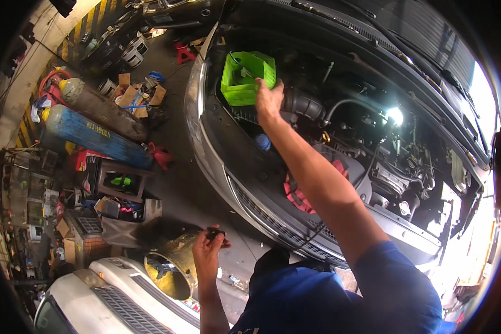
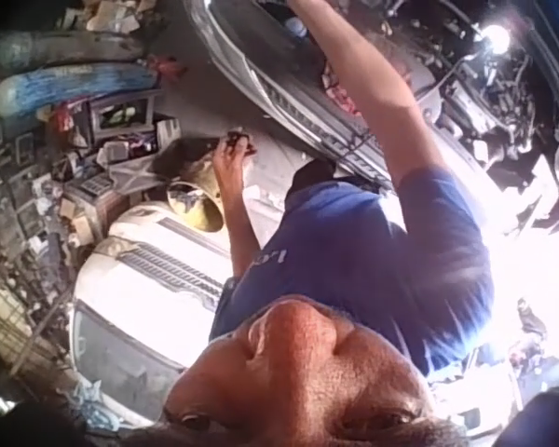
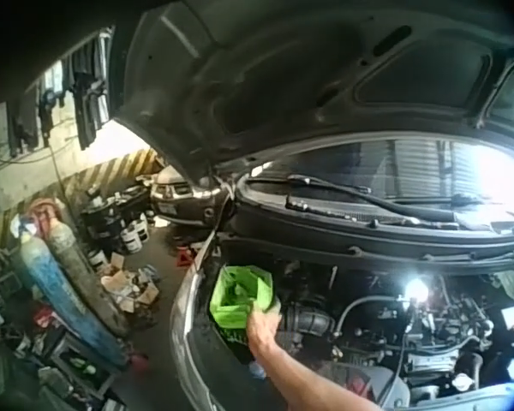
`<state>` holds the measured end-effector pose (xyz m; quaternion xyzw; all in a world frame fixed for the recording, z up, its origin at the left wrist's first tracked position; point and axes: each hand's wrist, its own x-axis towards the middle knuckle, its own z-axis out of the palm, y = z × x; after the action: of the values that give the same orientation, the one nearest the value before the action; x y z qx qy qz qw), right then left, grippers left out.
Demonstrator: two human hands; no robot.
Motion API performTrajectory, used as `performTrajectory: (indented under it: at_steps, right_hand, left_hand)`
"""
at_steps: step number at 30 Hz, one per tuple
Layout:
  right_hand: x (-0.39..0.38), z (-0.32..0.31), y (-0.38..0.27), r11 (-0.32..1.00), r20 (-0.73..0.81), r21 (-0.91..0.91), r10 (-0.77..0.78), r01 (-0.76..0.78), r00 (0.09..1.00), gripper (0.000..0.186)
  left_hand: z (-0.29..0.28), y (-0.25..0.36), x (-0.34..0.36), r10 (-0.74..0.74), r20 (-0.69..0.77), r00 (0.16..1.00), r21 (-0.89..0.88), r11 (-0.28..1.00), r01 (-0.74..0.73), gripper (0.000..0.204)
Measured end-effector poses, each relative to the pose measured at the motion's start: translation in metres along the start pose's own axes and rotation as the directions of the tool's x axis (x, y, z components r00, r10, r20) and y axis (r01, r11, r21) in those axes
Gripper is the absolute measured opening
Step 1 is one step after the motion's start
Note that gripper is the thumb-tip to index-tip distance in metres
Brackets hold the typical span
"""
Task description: The recorder is removing and replacing fuel injectors on a vehicle engine.
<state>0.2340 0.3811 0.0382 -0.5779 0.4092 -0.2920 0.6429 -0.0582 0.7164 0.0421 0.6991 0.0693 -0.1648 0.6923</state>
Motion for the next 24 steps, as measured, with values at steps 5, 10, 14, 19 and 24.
performTrajectory:
  at_steps: [5,10,14,19,24]
  right_hand:
    - [-0.018,0.058,0.000,0.995,0.067,-0.014,0.102,-0.102,0.993,0.106]
    - [-0.027,0.070,-0.009,0.986,0.164,-0.085,0.159,-0.147,0.974,0.113]
    - [-0.010,0.044,-0.007,0.982,0.120,-0.098,0.174,-0.162,0.978,0.106]
    - [-0.029,-0.008,-0.012,0.995,0.225,-0.094,0.004,0.017,0.974,0.072]
    - [-0.091,-0.143,-0.049,0.979,0.711,0.110,-0.199,0.172,0.675,0.031]
  left_hand:
    - [-0.018,-0.008,0.018,-0.003,-0.049,0.999,-0.069,0.998,0.000,0.037]
    - [-0.024,-0.004,0.043,0.005,-0.045,0.999,-0.104,0.995,-0.009,0.040]
    - [-0.004,0.011,0.067,0.040,0.050,0.998,-0.120,0.992,-0.034,0.042]
    - [0.030,0.034,0.078,0.102,0.156,0.982,-0.084,0.992,-0.090,0.043]
    - [0.070,0.041,0.078,0.158,0.348,0.924,-0.121,0.985,-0.123,0.048]
